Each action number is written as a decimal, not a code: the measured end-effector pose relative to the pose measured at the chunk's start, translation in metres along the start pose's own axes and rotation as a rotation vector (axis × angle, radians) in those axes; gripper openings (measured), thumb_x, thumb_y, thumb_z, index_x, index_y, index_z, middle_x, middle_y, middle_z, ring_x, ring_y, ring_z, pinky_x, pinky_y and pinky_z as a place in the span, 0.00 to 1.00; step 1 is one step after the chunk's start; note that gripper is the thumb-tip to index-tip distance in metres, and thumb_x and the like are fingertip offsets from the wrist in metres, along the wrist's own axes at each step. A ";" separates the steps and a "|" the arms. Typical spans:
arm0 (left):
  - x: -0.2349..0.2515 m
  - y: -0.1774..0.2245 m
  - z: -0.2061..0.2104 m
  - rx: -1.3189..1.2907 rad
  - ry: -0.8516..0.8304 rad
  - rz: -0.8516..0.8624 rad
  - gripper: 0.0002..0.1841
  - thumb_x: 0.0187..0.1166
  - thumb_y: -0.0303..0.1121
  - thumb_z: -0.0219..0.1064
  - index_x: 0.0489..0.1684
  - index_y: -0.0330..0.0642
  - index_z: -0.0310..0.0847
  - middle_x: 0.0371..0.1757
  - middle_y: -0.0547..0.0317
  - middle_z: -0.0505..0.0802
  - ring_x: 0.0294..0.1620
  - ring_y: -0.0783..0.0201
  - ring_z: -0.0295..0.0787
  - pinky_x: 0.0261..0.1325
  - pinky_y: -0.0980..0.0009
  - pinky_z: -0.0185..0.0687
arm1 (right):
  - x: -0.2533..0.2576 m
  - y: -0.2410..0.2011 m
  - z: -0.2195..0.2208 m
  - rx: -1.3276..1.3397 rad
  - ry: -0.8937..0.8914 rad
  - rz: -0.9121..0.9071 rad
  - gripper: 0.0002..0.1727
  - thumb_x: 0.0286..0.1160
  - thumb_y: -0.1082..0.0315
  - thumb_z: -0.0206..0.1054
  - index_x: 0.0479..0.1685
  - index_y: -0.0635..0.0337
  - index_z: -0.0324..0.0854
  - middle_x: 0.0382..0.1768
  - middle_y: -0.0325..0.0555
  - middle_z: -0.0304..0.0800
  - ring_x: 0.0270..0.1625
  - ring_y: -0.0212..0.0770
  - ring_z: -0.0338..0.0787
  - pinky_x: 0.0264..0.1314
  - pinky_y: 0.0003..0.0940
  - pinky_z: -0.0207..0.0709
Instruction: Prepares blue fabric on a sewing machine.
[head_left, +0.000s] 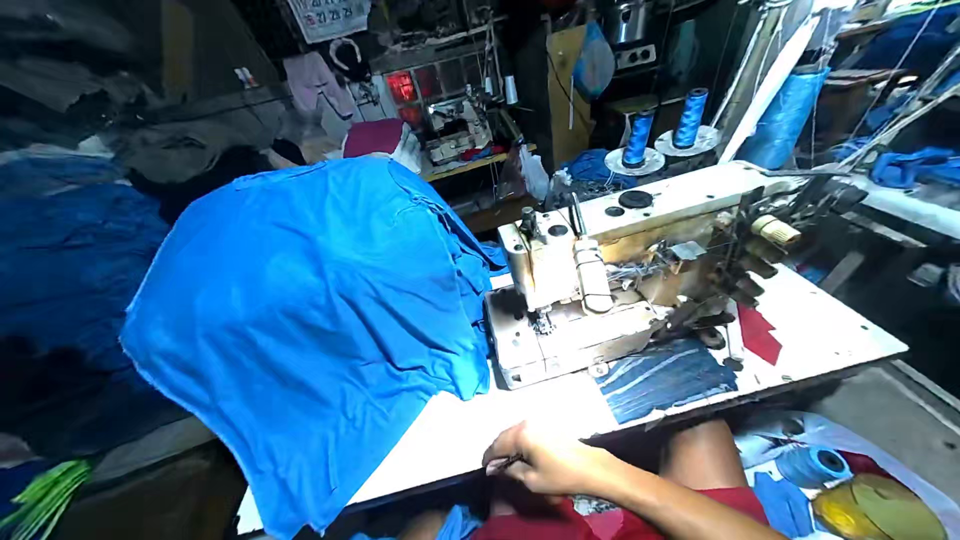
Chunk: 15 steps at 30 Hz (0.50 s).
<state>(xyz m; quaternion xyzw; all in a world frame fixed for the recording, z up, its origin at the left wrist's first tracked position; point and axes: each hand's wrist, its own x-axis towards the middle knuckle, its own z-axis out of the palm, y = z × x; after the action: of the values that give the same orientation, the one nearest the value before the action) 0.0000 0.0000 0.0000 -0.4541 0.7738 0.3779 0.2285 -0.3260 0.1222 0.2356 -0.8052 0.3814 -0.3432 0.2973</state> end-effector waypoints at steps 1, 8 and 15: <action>-0.005 0.006 -0.001 -0.037 0.032 -0.035 0.28 0.92 0.50 0.50 0.70 0.34 0.83 0.70 0.34 0.87 0.77 0.36 0.79 0.81 0.36 0.66 | 0.000 0.008 -0.003 0.010 0.031 -0.003 0.12 0.80 0.74 0.63 0.53 0.61 0.91 0.46 0.50 0.95 0.50 0.43 0.94 0.59 0.43 0.86; -0.053 0.077 -0.024 -0.126 0.171 -0.305 0.31 0.91 0.54 0.50 0.70 0.36 0.84 0.72 0.33 0.86 0.79 0.35 0.77 0.81 0.33 0.64 | -0.004 0.039 -0.005 0.288 0.151 0.257 0.16 0.90 0.61 0.56 0.53 0.60 0.89 0.37 0.45 0.91 0.36 0.33 0.88 0.46 0.33 0.83; -0.075 0.115 -0.026 -0.123 0.333 -0.310 0.29 0.89 0.49 0.55 0.59 0.28 0.88 0.65 0.29 0.89 0.73 0.32 0.82 0.77 0.34 0.68 | -0.007 0.046 0.000 0.259 0.173 0.203 0.16 0.90 0.61 0.57 0.52 0.60 0.89 0.38 0.46 0.92 0.39 0.35 0.89 0.48 0.35 0.83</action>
<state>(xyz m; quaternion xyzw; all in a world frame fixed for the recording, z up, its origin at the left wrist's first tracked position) -0.0644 0.0537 0.1119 -0.6367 0.6974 0.3045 0.1248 -0.3481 0.1035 0.1992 -0.6851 0.4374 -0.4258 0.3974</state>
